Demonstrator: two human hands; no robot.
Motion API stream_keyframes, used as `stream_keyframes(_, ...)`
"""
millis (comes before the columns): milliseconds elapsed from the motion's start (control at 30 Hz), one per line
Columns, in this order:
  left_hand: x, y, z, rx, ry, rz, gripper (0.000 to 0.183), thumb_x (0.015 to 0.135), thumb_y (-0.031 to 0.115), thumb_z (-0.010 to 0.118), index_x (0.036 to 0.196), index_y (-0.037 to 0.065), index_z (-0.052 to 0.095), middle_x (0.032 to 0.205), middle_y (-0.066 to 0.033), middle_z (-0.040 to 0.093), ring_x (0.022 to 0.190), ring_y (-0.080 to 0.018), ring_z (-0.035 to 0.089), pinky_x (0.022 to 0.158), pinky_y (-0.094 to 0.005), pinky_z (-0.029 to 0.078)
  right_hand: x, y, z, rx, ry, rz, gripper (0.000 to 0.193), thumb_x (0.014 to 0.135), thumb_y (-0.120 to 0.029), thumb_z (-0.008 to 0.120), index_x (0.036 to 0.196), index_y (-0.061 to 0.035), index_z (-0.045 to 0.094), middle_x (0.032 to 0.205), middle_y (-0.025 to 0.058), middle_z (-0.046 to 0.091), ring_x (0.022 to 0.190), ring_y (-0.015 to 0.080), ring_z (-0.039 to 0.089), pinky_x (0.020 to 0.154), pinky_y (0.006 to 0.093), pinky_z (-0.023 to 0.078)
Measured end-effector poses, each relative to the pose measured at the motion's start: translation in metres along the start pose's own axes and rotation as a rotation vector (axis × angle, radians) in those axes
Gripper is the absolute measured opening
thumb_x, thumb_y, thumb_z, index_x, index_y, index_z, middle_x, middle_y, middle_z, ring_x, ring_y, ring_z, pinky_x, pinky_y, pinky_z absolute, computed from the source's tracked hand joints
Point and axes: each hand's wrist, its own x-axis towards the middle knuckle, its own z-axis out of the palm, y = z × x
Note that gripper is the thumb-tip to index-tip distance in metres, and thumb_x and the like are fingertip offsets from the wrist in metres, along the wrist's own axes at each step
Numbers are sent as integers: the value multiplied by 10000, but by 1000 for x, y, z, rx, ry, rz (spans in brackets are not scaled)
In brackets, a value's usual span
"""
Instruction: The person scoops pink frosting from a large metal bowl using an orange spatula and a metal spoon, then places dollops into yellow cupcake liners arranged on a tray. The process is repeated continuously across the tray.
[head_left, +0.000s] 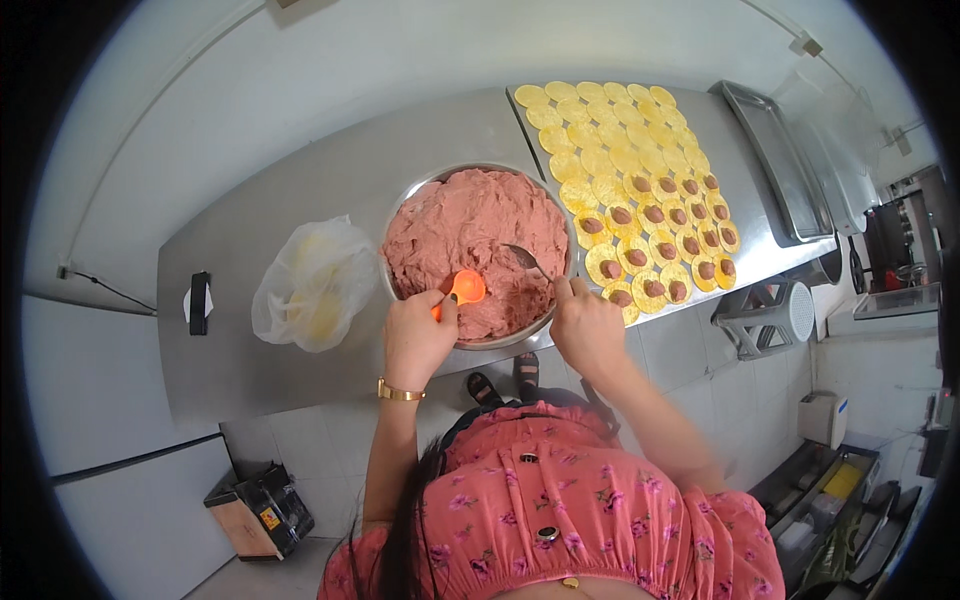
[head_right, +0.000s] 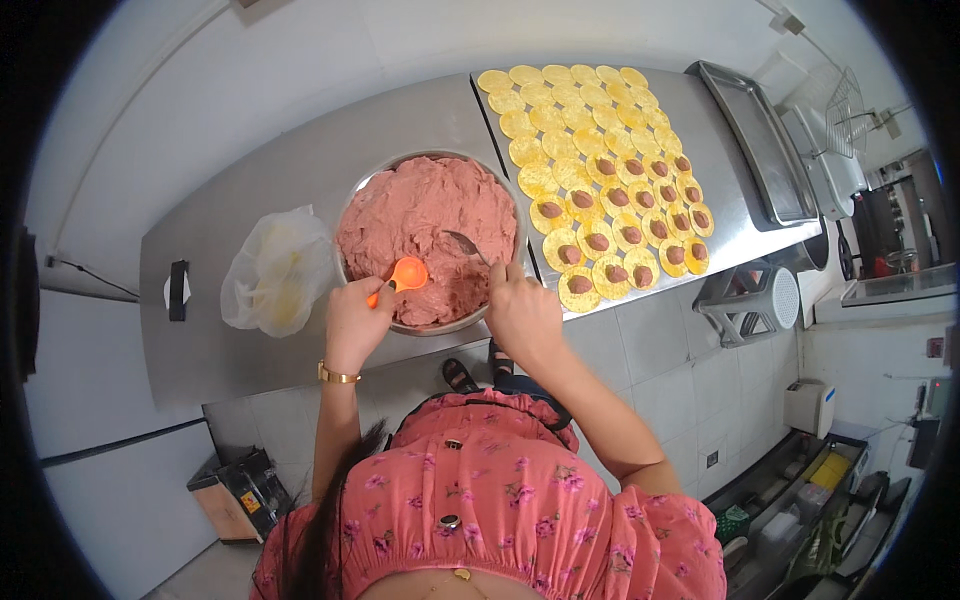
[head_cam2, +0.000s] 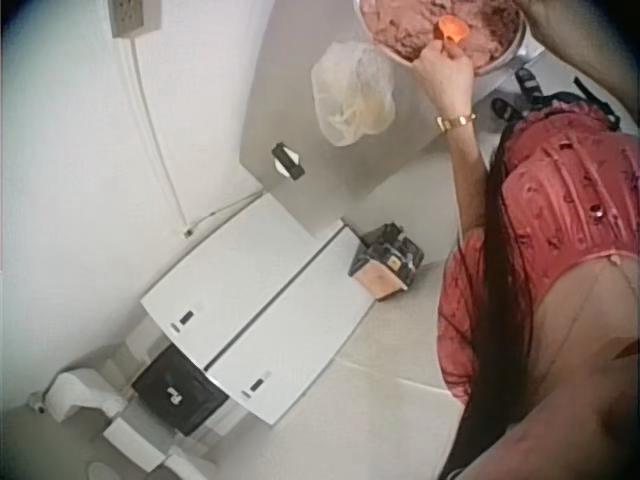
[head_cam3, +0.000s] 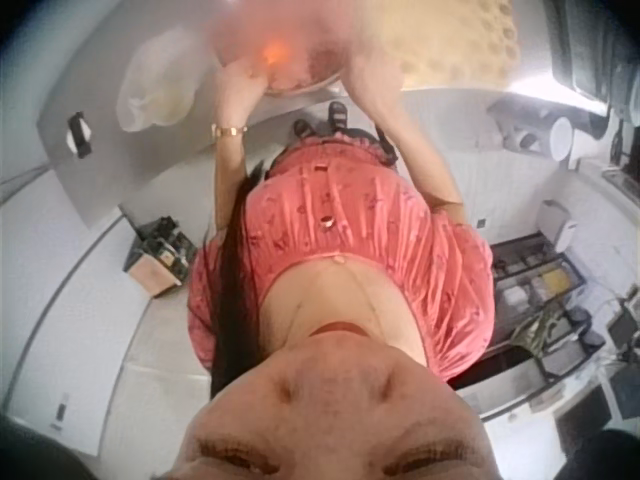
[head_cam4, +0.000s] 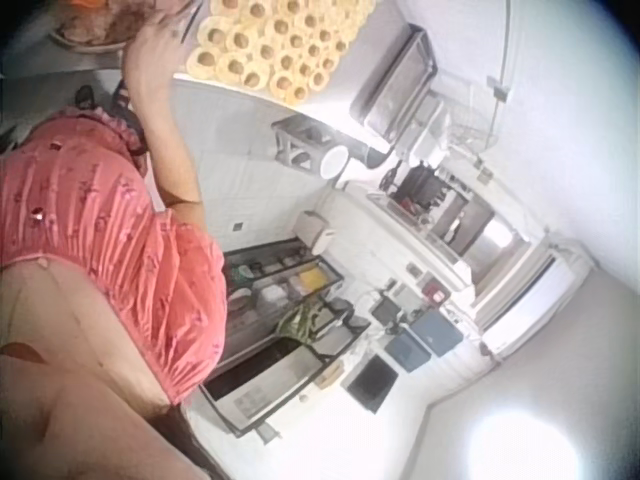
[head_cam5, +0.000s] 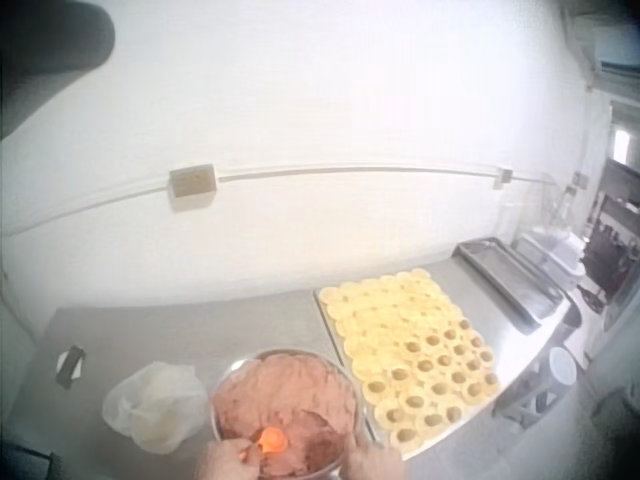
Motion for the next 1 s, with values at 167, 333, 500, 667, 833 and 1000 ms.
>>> stream_keyframes(167, 1, 47, 40, -34, 66, -36, 239, 833, 188, 555, 716, -15, 603, 677, -220, 579, 609, -403, 564, 559, -450, 424, 21, 67, -7, 120, 150, -100, 141, 774, -72, 519, 895, -2, 540, 814, 159, 617, 702, 301, 661, 559, 399, 535)
stream_keyframes(333, 8, 90, 88, 58, 117, -94, 259, 833, 189, 555, 701, -33, 567, 643, -225, 529, 560, -378, 519, 535, -447, 373, 23, 126, -6, -25, 147, -369, 284, 744, -87, 545, 989, 56, 542, 817, 132, 579, 681, 245, 638, 514, 323, 524)
stream_keyframes(500, 15, 87, 101, 15, 15, -70, 263, 827, 185, 560, 699, -45, 548, 618, -225, 491, 505, -351, 445, 515, -426, 357, -6, 135, 3, -36, 160, -369, 407, 747, -101, 542, 1119, 62, 520, 823, 104, 558, 656, 218, 617, 527, 311, 515)
stream_keyframes(667, 3, 101, 113, -34, 4, -51, 258, 825, 179, 557, 704, -49, 552, 596, -226, 467, 488, -340, 446, 504, -419, 350, -9, 156, -4, 94, 28, -224, 363, 727, -75, 545, 1081, 3, 535, 848, 104, 565, 675, 253, 633, 537, 351, 512)
stream_keyframes(833, -2, 101, 102, -87, 17, -103, 249, 835, 170, 555, 720, -50, 546, 570, -163, 439, 513, -194, 422, 508, -366, 357, -9, 133, -3, 152, 115, -310, 203, 763, -64, 524, 957, -7, 513, 827, 133, 597, 679, 285, 649, 542, 381, 528)
stream_keyframes(1000, -13, 21, 52, -215, -6, -114, 248, 840, 192, 556, 756, -39, 591, 622, -182, 511, 566, -234, 504, 545, -372, 398, -23, 65, 13, 193, 97, -178, 302, 699, -4, 554, 999, -42, 555, 824, 108, 603, 709, 295, 630, 583, 406, 509)
